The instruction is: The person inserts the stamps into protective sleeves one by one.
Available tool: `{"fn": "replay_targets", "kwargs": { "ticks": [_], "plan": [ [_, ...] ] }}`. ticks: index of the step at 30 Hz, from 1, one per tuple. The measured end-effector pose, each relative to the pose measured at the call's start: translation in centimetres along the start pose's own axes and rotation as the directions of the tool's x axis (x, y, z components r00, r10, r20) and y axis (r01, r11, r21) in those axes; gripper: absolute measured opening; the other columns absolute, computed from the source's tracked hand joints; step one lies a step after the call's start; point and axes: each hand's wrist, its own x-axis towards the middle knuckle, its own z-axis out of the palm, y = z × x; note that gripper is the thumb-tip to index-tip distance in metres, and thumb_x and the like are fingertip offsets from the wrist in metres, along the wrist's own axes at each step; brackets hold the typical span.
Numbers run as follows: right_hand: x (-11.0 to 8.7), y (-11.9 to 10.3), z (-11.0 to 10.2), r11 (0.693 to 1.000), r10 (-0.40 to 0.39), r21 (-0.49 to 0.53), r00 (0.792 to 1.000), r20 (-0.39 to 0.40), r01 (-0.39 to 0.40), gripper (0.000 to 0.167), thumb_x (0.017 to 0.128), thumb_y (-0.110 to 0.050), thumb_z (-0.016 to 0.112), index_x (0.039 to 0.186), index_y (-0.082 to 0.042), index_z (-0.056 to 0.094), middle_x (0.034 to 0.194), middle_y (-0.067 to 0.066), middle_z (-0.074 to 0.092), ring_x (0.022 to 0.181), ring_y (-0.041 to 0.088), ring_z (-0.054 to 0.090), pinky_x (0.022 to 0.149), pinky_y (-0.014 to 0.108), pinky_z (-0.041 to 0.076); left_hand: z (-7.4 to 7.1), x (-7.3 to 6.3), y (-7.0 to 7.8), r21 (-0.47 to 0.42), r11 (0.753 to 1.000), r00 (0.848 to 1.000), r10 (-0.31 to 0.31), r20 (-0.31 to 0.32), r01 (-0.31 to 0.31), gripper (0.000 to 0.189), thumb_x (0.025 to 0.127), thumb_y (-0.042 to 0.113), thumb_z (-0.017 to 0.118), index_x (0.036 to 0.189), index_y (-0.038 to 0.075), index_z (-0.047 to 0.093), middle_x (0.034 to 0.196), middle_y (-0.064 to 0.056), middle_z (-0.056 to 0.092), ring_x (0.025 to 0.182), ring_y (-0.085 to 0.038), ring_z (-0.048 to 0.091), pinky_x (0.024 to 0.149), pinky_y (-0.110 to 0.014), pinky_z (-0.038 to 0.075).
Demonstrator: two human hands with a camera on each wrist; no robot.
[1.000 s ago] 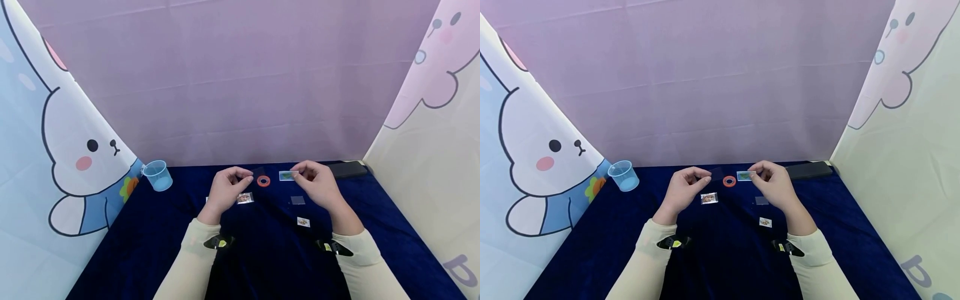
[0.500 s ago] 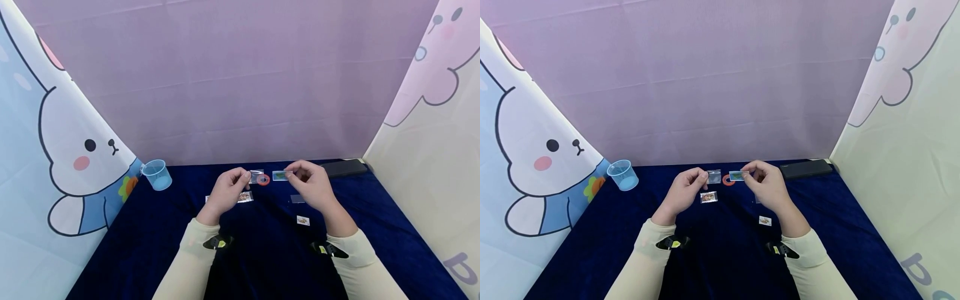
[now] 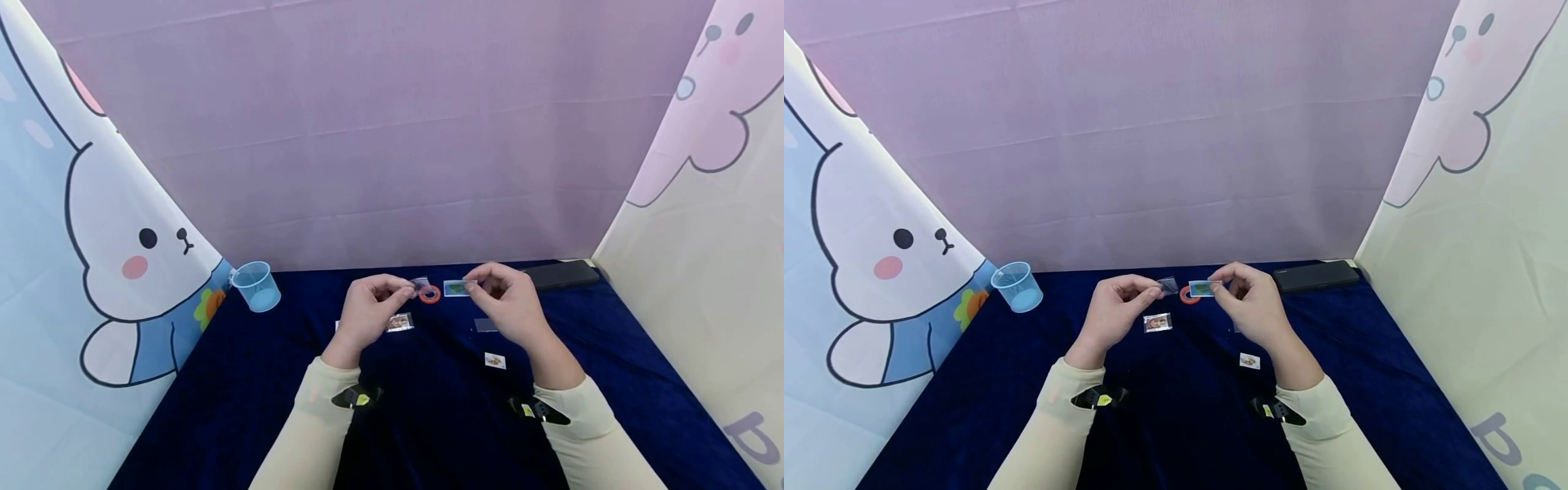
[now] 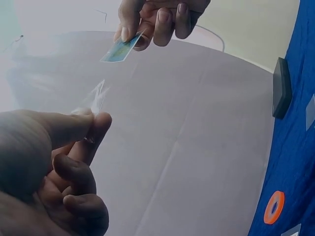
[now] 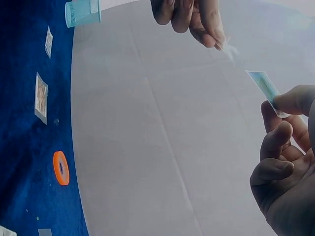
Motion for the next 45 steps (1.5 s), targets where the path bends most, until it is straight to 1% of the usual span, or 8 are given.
{"fn": "replay_targets", "kwargs": {
  "ticks": [5, 8, 13, 22, 28, 33, 38, 45],
  "plan": [
    [-0.1, -0.3, 0.1, 1.000, -0.008, 0.010, 1.000, -0.001, 0.008, 0.010, 0.098, -0.007, 0.075, 0.104, -0.014, 0.077, 0.062, 0.004, 0.054, 0.051, 0.018, 0.043, 0.048, 0.029, 0.038, 0.1, 0.0, -0.3, -0.023, 1.000, 1.000, -0.013, -0.009, 0.013, 0.008, 0.092, 0.009, 0.082, 0.099, 0.004, 0.081, 0.068, -0.021, 0.063, 0.046, -0.012, 0.043, 0.044, -0.024, 0.035],
    [-0.1, -0.5, 0.2, 1.000, -0.014, 0.019, 1.000, -0.010, 0.014, 0.011, 0.097, -0.006, 0.074, 0.105, -0.013, 0.077, 0.062, 0.005, 0.053, 0.050, 0.017, 0.043, 0.048, 0.029, 0.038, 0.1, 0.0, -0.4, -0.029, 0.999, 1.000, -0.021, -0.002, 0.021, 0.008, 0.091, 0.006, 0.083, 0.097, 0.003, 0.081, 0.063, -0.024, 0.057, 0.045, -0.013, 0.041, 0.044, -0.024, 0.034],
    [-0.1, -0.5, 0.2, 0.999, -0.020, 0.033, 1.000, -0.021, 0.020, 0.011, 0.097, -0.005, 0.074, 0.104, -0.013, 0.077, 0.061, 0.005, 0.054, 0.049, 0.018, 0.041, 0.046, 0.029, 0.037, 0.0, 0.0, -0.1, -0.033, 0.999, 0.999, -0.029, 0.020, 0.029, 0.007, 0.089, 0.009, 0.085, 0.095, 0.005, 0.082, 0.062, -0.017, 0.059, 0.047, -0.013, 0.042, 0.045, -0.024, 0.035],
    [-0.1, -1.0, 0.4, 0.999, -0.013, 0.029, 1.000, 0.015, 0.013, 0.013, 0.096, -0.001, 0.074, 0.104, -0.011, 0.076, 0.060, 0.006, 0.053, 0.049, 0.016, 0.042, 0.045, 0.028, 0.036, 0.0, -0.1, 0.0, -0.003, 0.999, 0.999, -0.035, 0.037, 0.035, 0.008, 0.087, 0.011, 0.087, 0.093, 0.006, 0.083, 0.071, -0.014, 0.067, 0.051, -0.013, 0.049, 0.047, -0.024, 0.040],
    [-0.2, -3.1, 0.4, 1.000, -0.004, 0.030, 0.998, 0.068, 0.002, 0.008, 0.097, 0.004, 0.071, 0.102, -0.001, 0.073, 0.061, 0.012, 0.052, 0.049, 0.014, 0.042, 0.045, 0.027, 0.036, 0.2, -0.1, 0.0, -0.006, 0.999, 0.998, -0.045, 0.050, 0.046, 0.009, 0.088, 0.014, 0.087, 0.092, 0.007, 0.083, 0.072, -0.016, 0.068, 0.053, -0.013, 0.050, 0.048, -0.024, 0.040],
    [-0.4, -4.4, 0.3, 1.000, 0.001, 0.027, 0.994, 0.105, -0.004, 0.008, 0.097, 0.003, 0.071, 0.103, -0.001, 0.073, 0.063, 0.011, 0.053, 0.049, 0.014, 0.043, 0.045, 0.027, 0.037, 0.1, -0.1, -0.2, 0.002, 0.999, 0.997, -0.048, 0.054, 0.048, 0.008, 0.088, 0.018, 0.088, 0.091, 0.012, 0.084, 0.072, -0.010, 0.069, 0.053, -0.015, 0.050, 0.048, -0.025, 0.041],
    [-0.4, -4.4, 0.2, 0.999, 0.024, 0.019, 0.994, 0.111, -0.026, 0.007, 0.097, 0.002, 0.072, 0.102, -0.003, 0.073, 0.063, 0.012, 0.053, 0.048, 0.013, 0.043, 0.044, 0.026, 0.036, 0.1, -0.2, -0.2, 0.013, 0.999, 0.996, -0.053, 0.067, 0.053, 0.005, 0.088, 0.021, 0.088, 0.089, 0.017, 0.084, 0.073, -0.004, 0.071, 0.053, -0.015, 0.051, 0.048, -0.025, 0.042],
    [-0.4, -3.8, 0.3, 1.000, 0.024, 0.013, 0.991, 0.133, -0.026, 0.007, 0.097, 0.001, 0.072, 0.103, -0.002, 0.073, 0.063, 0.012, 0.054, 0.047, 0.014, 0.044, 0.043, 0.026, 0.037, 0.1, -0.2, -0.2, 0.035, 0.998, 0.995, -0.053, 0.079, 0.051, 0.004, 0.089, 0.022, 0.087, 0.089, 0.020, 0.083, 0.075, -0.002, 0.072, 0.054, -0.016, 0.052, 0.048, -0.026, 0.042]
  ]
}}
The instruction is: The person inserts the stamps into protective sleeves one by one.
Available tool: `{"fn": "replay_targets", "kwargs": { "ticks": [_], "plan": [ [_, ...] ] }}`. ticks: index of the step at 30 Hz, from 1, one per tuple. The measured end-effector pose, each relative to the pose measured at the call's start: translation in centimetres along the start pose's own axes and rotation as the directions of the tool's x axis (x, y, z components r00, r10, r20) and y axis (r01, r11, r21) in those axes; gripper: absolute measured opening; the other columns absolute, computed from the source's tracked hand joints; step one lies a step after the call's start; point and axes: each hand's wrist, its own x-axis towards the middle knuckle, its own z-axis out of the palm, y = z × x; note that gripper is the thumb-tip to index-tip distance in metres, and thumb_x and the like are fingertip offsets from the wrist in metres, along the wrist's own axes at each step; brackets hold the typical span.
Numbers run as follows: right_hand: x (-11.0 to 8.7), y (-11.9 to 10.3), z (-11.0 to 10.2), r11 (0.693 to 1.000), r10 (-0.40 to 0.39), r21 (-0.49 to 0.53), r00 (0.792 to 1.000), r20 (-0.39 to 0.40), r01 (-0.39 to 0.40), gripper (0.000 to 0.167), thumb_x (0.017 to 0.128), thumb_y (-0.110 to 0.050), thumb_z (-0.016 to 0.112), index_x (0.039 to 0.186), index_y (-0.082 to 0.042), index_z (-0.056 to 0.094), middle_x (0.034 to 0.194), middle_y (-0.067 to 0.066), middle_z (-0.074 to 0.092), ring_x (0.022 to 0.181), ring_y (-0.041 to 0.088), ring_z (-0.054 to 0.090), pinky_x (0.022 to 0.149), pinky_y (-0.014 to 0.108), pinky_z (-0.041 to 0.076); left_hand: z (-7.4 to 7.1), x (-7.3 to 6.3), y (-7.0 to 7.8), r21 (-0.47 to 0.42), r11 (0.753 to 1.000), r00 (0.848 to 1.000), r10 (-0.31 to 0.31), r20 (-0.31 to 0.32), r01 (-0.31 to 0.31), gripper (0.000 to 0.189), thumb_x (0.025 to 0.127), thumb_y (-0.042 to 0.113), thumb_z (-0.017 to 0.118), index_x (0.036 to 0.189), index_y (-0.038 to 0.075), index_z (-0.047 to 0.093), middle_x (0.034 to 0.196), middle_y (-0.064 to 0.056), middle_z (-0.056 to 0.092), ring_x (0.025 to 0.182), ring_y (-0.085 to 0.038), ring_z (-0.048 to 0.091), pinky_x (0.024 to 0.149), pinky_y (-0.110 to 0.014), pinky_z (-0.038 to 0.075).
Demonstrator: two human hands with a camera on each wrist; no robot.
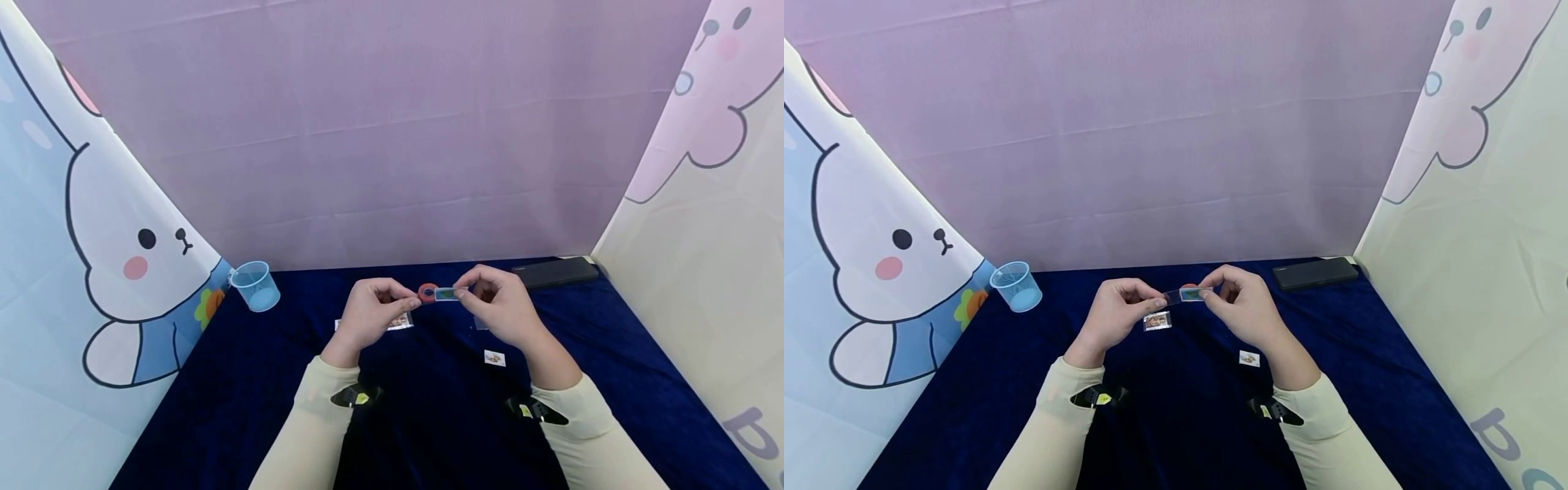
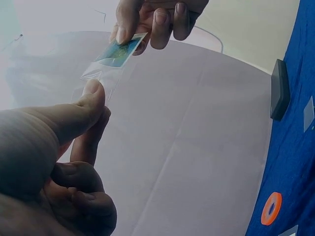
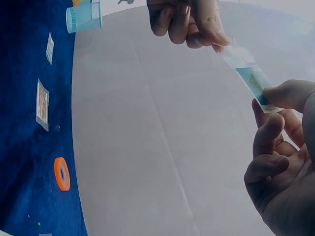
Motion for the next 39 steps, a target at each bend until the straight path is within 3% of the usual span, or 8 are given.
{"fn": "replay_targets", "kwargs": {
  "ticks": [9, 24, 33, 39],
  "plan": [
    [-0.1, -0.3, -0.2, 0.999, 0.002, -0.035, 1.000, 0.015, -0.002, 0.006, 0.096, 0.002, 0.073, 0.101, -0.002, 0.074, 0.064, 0.012, 0.054, 0.047, 0.013, 0.044, 0.043, 0.026, 0.037, 0.0, 0.0, -0.1, 0.011, 1.000, 1.000, -0.002, 0.007, 0.002, 0.007, 0.090, 0.022, 0.087, 0.090, 0.016, 0.083, 0.078, -0.012, 0.073, 0.053, -0.015, 0.051, 0.047, -0.025, 0.041],
    [-0.1, -0.2, -0.3, 0.997, 0.020, -0.076, 0.999, 0.037, -0.017, 0.006, 0.098, 0.000, 0.072, 0.102, -0.003, 0.075, 0.063, 0.011, 0.053, 0.047, 0.013, 0.044, 0.042, 0.027, 0.037, 0.1, -0.1, 0.2, 0.033, 0.999, 0.999, -0.036, 0.041, 0.034, 0.005, 0.090, 0.025, 0.086, 0.088, 0.022, 0.083, 0.078, 0.002, 0.074, 0.055, -0.016, 0.055, 0.048, -0.026, 0.043],
    [0.2, 3.1, -0.2, 0.995, 0.013, -0.102, 0.999, 0.031, -0.010, 0.009, 0.097, -0.007, 0.076, 0.104, -0.013, 0.078, 0.068, 0.009, 0.055, 0.048, 0.015, 0.045, 0.043, 0.028, 0.037, 0.2, 0.0, 0.2, 0.047, 0.998, 0.998, -0.034, 0.044, 0.032, 0.005, 0.089, 0.025, 0.087, 0.087, 0.022, 0.083, 0.077, 0.002, 0.073, 0.055, -0.016, 0.053, 0.047, -0.026, 0.043],
    [0.1, 3.4, -0.1, 0.997, 0.013, -0.074, 0.999, 0.039, -0.010, 0.009, 0.097, -0.019, 0.079, 0.106, -0.020, 0.079, 0.065, 0.006, 0.056, 0.047, 0.018, 0.048, 0.043, 0.029, 0.040, 0.4, 0.0, -0.1, 0.071, 0.997, 0.998, -0.027, 0.058, 0.022, 0.006, 0.090, 0.028, 0.086, 0.090, 0.023, 0.083, 0.079, 0.004, 0.072, 0.055, -0.015, 0.048, 0.048, -0.026, 0.040]
  ]
}}
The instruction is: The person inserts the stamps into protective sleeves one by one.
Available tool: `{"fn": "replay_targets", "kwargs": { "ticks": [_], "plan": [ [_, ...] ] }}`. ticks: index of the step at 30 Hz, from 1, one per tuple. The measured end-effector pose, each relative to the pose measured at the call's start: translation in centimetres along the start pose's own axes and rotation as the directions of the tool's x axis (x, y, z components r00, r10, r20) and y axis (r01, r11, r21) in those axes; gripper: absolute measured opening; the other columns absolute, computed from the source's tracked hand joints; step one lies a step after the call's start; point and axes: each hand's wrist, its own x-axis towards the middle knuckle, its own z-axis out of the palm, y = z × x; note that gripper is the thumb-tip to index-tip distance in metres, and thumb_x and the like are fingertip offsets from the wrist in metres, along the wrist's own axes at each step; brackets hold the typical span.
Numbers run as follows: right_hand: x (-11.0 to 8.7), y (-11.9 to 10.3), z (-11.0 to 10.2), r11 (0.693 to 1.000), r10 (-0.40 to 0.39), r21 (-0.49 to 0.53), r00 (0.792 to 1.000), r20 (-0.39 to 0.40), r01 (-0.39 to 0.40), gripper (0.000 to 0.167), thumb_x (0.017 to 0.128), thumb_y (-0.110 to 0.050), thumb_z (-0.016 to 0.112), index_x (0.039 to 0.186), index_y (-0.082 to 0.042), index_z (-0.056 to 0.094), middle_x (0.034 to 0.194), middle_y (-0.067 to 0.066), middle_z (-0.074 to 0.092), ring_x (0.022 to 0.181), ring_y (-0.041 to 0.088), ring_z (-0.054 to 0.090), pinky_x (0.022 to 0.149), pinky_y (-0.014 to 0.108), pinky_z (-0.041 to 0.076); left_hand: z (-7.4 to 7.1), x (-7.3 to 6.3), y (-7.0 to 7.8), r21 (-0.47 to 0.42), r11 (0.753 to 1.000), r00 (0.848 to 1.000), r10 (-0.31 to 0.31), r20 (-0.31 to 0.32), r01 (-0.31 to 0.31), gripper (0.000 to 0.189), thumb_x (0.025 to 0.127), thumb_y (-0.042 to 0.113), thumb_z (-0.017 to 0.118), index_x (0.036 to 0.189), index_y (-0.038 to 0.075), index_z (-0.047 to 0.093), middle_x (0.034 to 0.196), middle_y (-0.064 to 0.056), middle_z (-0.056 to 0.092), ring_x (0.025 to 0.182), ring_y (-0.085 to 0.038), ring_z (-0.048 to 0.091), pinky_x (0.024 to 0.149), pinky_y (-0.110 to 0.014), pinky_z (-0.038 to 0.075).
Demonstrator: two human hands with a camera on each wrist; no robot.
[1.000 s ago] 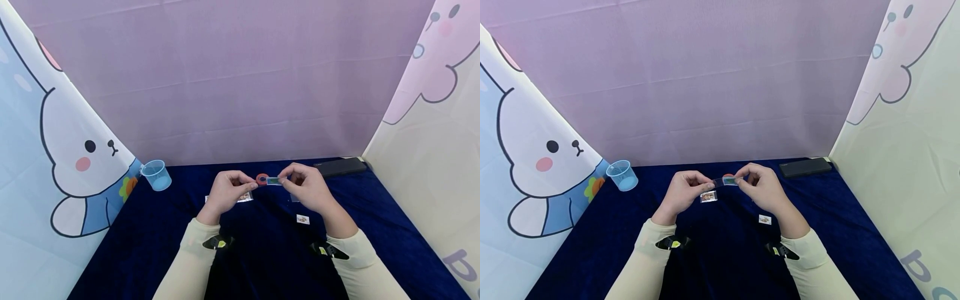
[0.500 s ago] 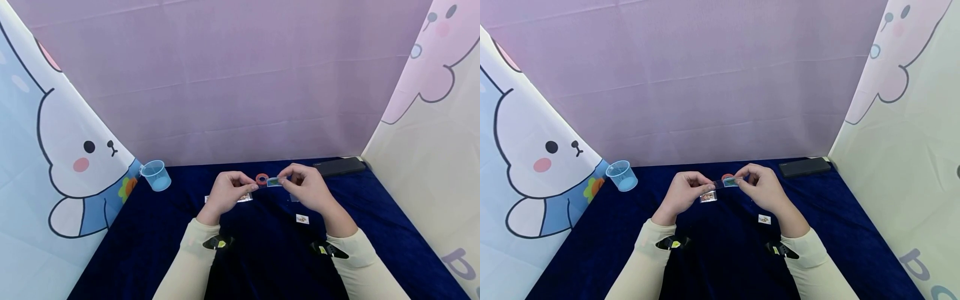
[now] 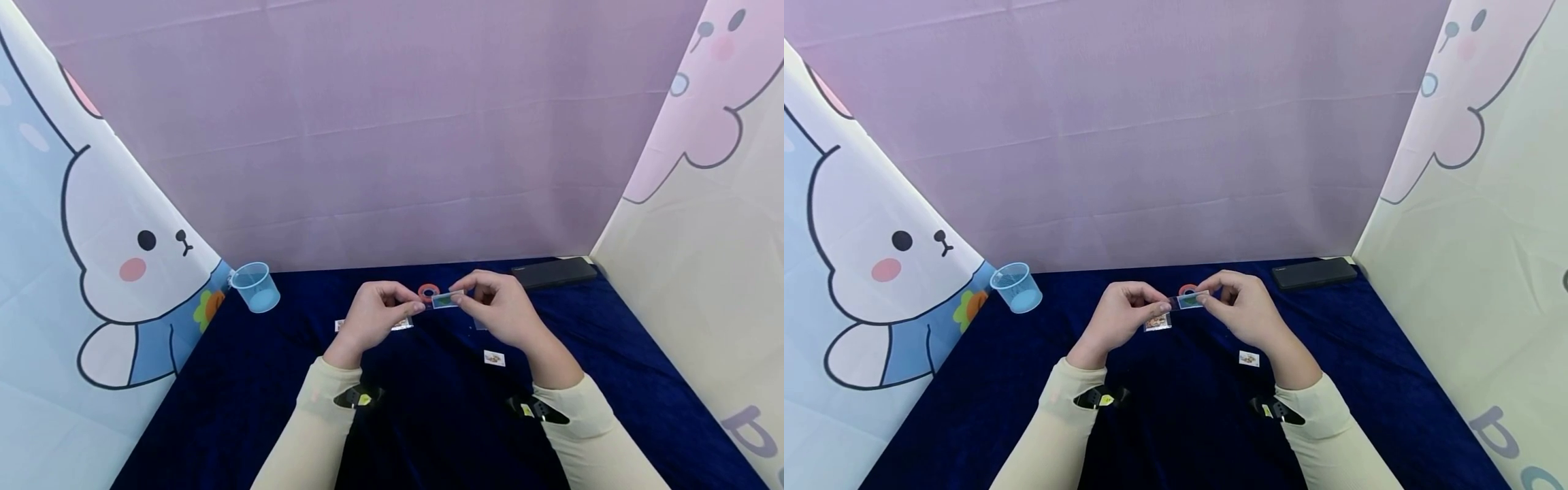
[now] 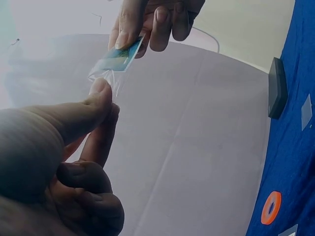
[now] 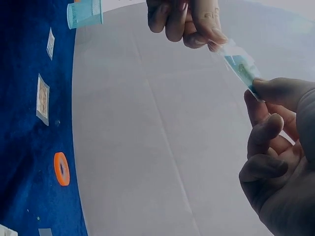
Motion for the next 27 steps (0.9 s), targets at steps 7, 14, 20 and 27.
{"fn": "replay_targets", "kwargs": {
  "ticks": [7, 14, 20, 27],
  "plan": [
    [0.01, -0.05, -0.01, 1.000, 0.017, -0.012, 0.999, -0.041, -0.018, 0.009, 0.095, -0.022, 0.081, 0.104, -0.021, 0.079, 0.064, 0.007, 0.058, 0.047, 0.020, 0.047, 0.041, 0.030, 0.038, -0.07, -0.03, 0.04, 0.018, 1.000, 1.000, 0.010, -0.016, -0.009, 0.005, 0.093, 0.029, 0.082, 0.095, 0.024, 0.084, 0.074, -0.004, 0.069, 0.054, -0.017, 0.046, 0.047, -0.026, 0.038],
    [0.10, 0.11, 0.06, 1.000, 0.006, -0.001, 0.998, -0.068, -0.006, 0.005, 0.095, -0.021, 0.081, 0.099, -0.021, 0.078, 0.063, 0.005, 0.057, 0.048, 0.019, 0.045, 0.042, 0.030, 0.037, -0.19, -0.10, 0.21, -0.007, 1.000, 1.000, 0.026, -0.008, -0.026, 0.016, 0.100, 0.023, 0.075, 0.115, 0.023, 0.082, 0.089, 0.000, 0.073, 0.050, -0.017, 0.044, 0.044, -0.026, 0.036],
    [0.19, 0.31, 0.19, 1.000, -0.001, 0.019, 0.998, -0.068, 0.002, 0.004, 0.095, -0.018, 0.081, 0.098, -0.017, 0.078, 0.071, 0.007, 0.058, 0.050, 0.018, 0.046, 0.044, 0.028, 0.037, -0.15, -0.08, 0.18, -0.012, 0.999, 0.999, 0.044, -0.020, -0.045, 0.017, 0.099, 0.026, 0.076, 0.116, 0.024, 0.079, 0.094, 0.006, 0.077, 0.054, -0.018, 0.047, 0.047, -0.026, 0.038],
    [0.19, 0.23, 0.23, 0.999, 0.021, 0.044, 0.999, -0.047, -0.019, 0.005, 0.095, -0.018, 0.081, 0.097, -0.016, 0.077, 0.069, 0.010, 0.058, 0.050, 0.018, 0.046, 0.043, 0.028, 0.037, -0.24, -0.18, 0.43, -0.064, 0.997, 0.998, 0.036, -0.050, -0.039, 0.009, 0.097, 0.029, 0.078, 0.101, 0.021, 0.081, 0.076, -0.009, 0.069, 0.050, -0.018, 0.046, 0.045, -0.027, 0.039]
  ]
}}
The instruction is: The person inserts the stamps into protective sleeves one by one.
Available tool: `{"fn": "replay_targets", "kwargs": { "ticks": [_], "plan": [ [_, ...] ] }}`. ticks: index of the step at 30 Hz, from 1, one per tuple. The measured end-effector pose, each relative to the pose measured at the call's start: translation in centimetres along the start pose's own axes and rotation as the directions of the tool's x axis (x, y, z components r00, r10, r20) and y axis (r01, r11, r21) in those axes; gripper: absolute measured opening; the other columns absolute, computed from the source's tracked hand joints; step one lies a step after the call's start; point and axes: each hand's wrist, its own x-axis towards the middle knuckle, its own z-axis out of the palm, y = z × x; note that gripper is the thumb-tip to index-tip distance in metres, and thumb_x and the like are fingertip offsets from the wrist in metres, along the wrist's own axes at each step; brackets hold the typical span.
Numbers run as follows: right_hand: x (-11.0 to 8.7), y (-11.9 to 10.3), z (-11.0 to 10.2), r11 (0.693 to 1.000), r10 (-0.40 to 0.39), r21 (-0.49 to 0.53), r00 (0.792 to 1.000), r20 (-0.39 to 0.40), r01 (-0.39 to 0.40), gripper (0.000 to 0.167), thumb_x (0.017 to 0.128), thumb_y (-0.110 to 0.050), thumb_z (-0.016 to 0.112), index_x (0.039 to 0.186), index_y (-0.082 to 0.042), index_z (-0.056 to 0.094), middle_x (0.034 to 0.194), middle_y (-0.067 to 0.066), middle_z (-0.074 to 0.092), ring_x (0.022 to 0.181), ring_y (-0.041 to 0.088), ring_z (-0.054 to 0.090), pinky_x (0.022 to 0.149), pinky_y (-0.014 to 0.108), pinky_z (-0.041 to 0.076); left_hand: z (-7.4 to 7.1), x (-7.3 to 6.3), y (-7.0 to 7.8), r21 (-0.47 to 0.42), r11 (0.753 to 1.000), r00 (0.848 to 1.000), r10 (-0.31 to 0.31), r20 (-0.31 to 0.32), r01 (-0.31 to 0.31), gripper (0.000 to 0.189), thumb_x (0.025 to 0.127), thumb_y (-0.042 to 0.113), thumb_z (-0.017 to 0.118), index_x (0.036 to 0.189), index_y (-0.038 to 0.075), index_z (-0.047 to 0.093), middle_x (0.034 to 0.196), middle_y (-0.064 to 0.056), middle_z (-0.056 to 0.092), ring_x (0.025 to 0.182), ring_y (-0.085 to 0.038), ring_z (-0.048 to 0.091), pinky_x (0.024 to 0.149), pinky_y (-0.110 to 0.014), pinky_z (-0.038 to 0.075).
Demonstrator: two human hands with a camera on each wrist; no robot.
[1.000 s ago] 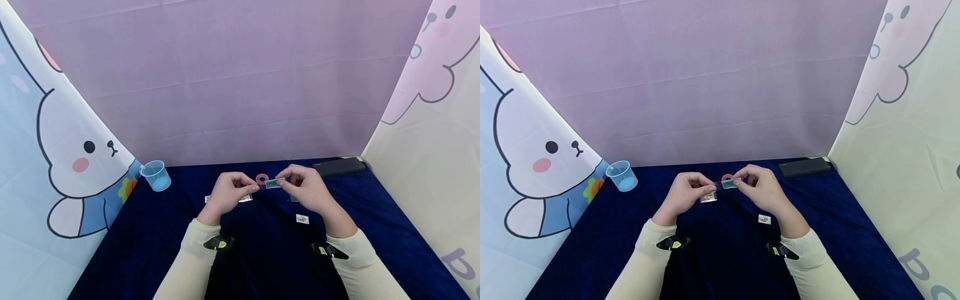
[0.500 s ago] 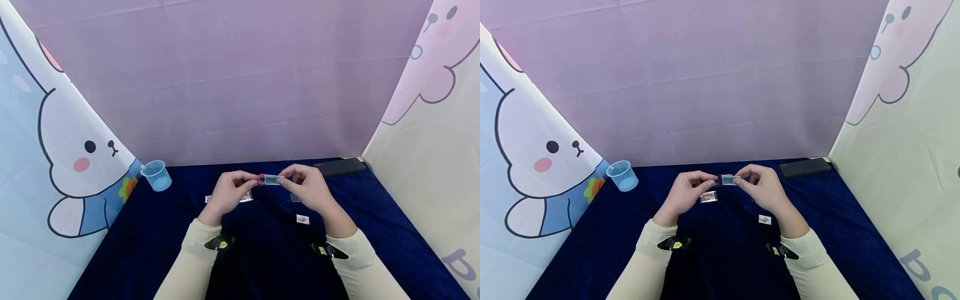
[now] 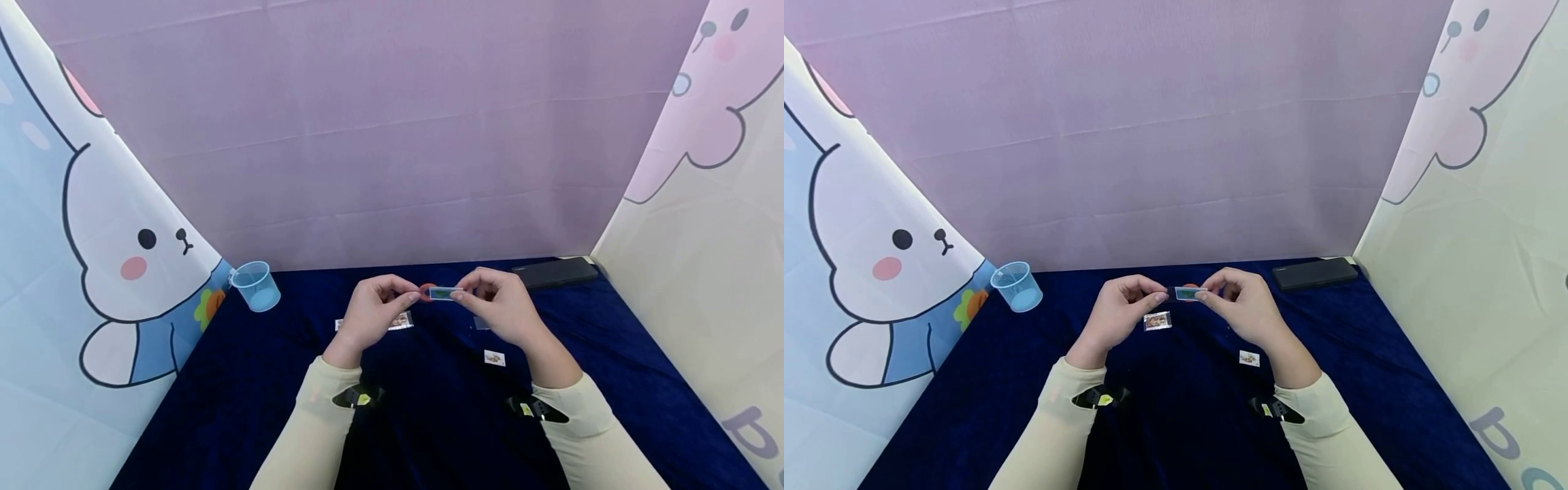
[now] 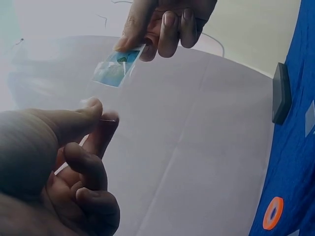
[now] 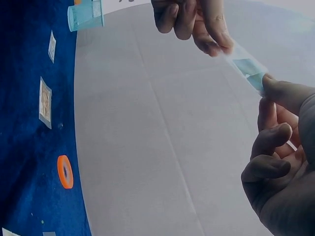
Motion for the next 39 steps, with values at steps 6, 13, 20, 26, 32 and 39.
{"fn": "replay_targets", "kwargs": {
  "ticks": [6, 13, 20, 26, 32, 39],
  "plan": [
    [0.0, -1.2, 0.0, 1.000, -0.011, -0.025, 1.000, -0.026, 0.010, 0.007, 0.095, -0.006, 0.078, 0.100, -0.009, 0.078, 0.069, 0.008, 0.056, 0.049, 0.013, 0.043, 0.042, 0.027, 0.035, 0.0, 0.1, 0.2, -0.013, 1.000, 1.000, 0.006, -0.030, -0.007, 0.012, 0.098, 0.022, 0.078, 0.107, 0.014, 0.082, 0.065, -0.009, 0.059, 0.046, -0.018, 0.043, 0.042, -0.027, 0.037],
    [-0.3, -3.8, -0.3, 0.999, -0.031, -0.011, 0.999, -0.037, 0.030, 0.005, 0.096, -0.001, 0.074, 0.101, -0.002, 0.077, 0.077, 0.010, 0.057, 0.050, 0.013, 0.043, 0.044, 0.028, 0.037, 0.0, 0.2, 0.1, -0.049, 0.998, 0.999, 0.022, -0.044, -0.024, 0.012, 0.098, 0.018, 0.078, 0.109, 0.016, 0.082, 0.066, -0.007, 0.061, 0.044, -0.017, 0.040, 0.040, -0.027, 0.035],
    [-0.2, -2.7, -0.1, 1.000, -0.002, -0.020, 1.000, -0.009, 0.002, 0.005, 0.097, -0.002, 0.075, 0.102, -0.003, 0.077, 0.072, 0.014, 0.057, 0.048, 0.011, 0.042, 0.042, 0.027, 0.036, 0.1, 0.1, 0.1, -0.046, 0.998, 1.000, 0.029, -0.012, -0.030, 0.018, 0.099, 0.020, 0.077, 0.114, 0.012, 0.079, 0.096, 0.001, 0.077, 0.047, -0.018, 0.042, 0.041, -0.027, 0.036],
    [0.1, -0.2, -0.1, 1.000, 0.017, -0.024, 1.000, -0.012, -0.017, 0.012, 0.097, -0.008, 0.077, 0.108, -0.010, 0.078, 0.073, 0.011, 0.060, 0.049, 0.015, 0.043, 0.042, 0.028, 0.036, 0.2, 0.1, 0.4, -0.061, 0.998, 1.000, 0.010, -0.026, -0.012, 0.013, 0.096, 0.020, 0.080, 0.108, 0.013, 0.081, 0.091, -0.001, 0.078, 0.046, -0.017, 0.042, 0.042, -0.026, 0.037],
    [0.1, 0.4, -0.5, 0.999, 0.035, 0.007, 0.999, 0.007, -0.035, 0.006, 0.099, -0.018, 0.076, 0.105, -0.018, 0.077, 0.065, 0.008, 0.055, 0.048, 0.019, 0.042, 0.043, 0.030, 0.036, 0.1, 0.2, 0.4, -0.052, 0.999, 0.998, 0.000, -0.069, -0.004, 0.009, 0.093, 0.018, 0.083, 0.101, 0.014, 0.083, 0.075, -0.011, 0.070, 0.046, -0.016, 0.041, 0.041, -0.026, 0.034],
    [0.0, 0.3, -0.4, 0.999, 0.035, -0.018, 0.999, 0.030, -0.035, 0.004, 0.100, -0.019, 0.075, 0.103, -0.021, 0.077, 0.061, 0.006, 0.051, 0.048, 0.020, 0.042, 0.043, 0.031, 0.037, 0.0, 0.3, 0.1, -0.065, 0.998, 0.998, 0.010, -0.068, -0.014, 0.007, 0.093, 0.017, 0.083, 0.099, 0.013, 0.082, 0.075, -0.016, 0.070, 0.045, -0.017, 0.041, 0.040, -0.026, 0.033]
  ]
}}
